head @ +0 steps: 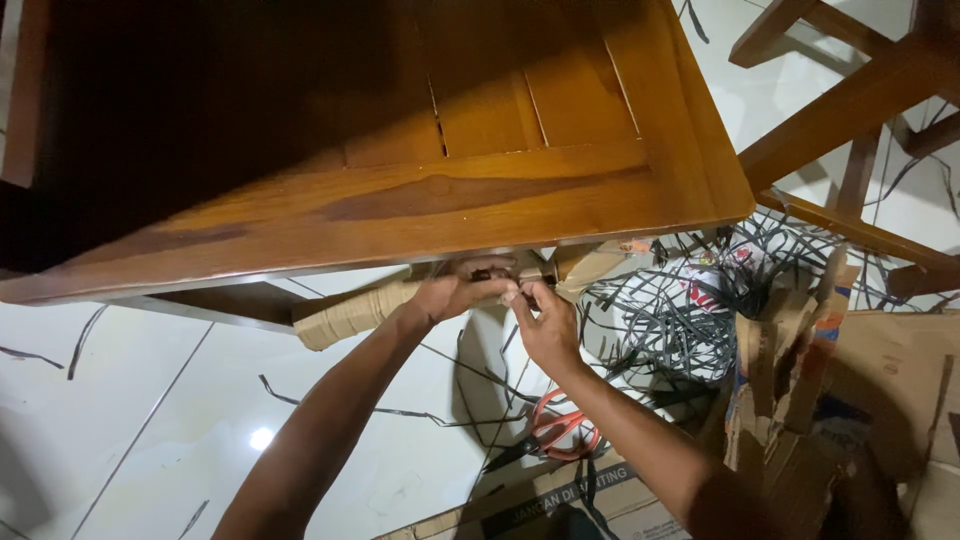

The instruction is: Wrapping wooden chair legs with protective cardboard and securing them with plastic ties

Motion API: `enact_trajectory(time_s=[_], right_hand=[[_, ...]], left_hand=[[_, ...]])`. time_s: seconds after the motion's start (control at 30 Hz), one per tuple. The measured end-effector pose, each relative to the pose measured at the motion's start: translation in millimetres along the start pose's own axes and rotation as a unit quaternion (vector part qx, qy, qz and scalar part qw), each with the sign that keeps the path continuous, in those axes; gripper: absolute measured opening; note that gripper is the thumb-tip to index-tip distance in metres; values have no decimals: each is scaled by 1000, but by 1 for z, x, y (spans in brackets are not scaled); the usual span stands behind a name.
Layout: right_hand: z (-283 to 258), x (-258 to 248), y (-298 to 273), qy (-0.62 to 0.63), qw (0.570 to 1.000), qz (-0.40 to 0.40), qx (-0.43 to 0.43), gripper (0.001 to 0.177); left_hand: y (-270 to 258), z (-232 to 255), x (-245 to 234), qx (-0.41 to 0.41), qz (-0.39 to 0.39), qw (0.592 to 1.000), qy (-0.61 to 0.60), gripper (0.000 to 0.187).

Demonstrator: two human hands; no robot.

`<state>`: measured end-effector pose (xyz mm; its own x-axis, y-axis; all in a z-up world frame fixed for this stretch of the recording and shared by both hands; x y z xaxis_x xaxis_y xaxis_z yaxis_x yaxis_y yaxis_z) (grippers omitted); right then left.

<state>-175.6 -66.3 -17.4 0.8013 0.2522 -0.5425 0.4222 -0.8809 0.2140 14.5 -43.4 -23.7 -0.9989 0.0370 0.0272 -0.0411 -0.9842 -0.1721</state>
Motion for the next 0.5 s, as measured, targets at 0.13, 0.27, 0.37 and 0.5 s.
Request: enact_trajectory(time_s=[0.13, 0.27, 0.37, 0.5], right_hand=[[-2, -3, 0, -19, 1000, 11, -5, 9], [-4, -1, 0, 37, 999, -7, 18, 9], [4, 2, -3, 55, 998, -10, 33, 10], [3, 2, -3, 66, 997, -18, 45, 18]], left_hand=[[5, -27, -5, 13, -8, 997, 77, 48], [-6, -1, -7, 10, -52, 993, 109, 49], [-7, 13, 1, -5, -34, 988, 152, 43], [-3, 11, -4, -31, -39, 987, 154, 38]])
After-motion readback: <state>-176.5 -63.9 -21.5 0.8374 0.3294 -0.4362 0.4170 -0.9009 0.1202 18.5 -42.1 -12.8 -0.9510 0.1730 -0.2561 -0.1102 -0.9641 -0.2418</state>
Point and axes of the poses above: each hand's wrist, its own y-axis towards the middle knuckle, its own x-axis out of the palm, z = x × y, the point moved 2 cm from there along y, towards the middle knuckle, and after that the axes turned 12 degrees about -y, right-handed, at the moved point
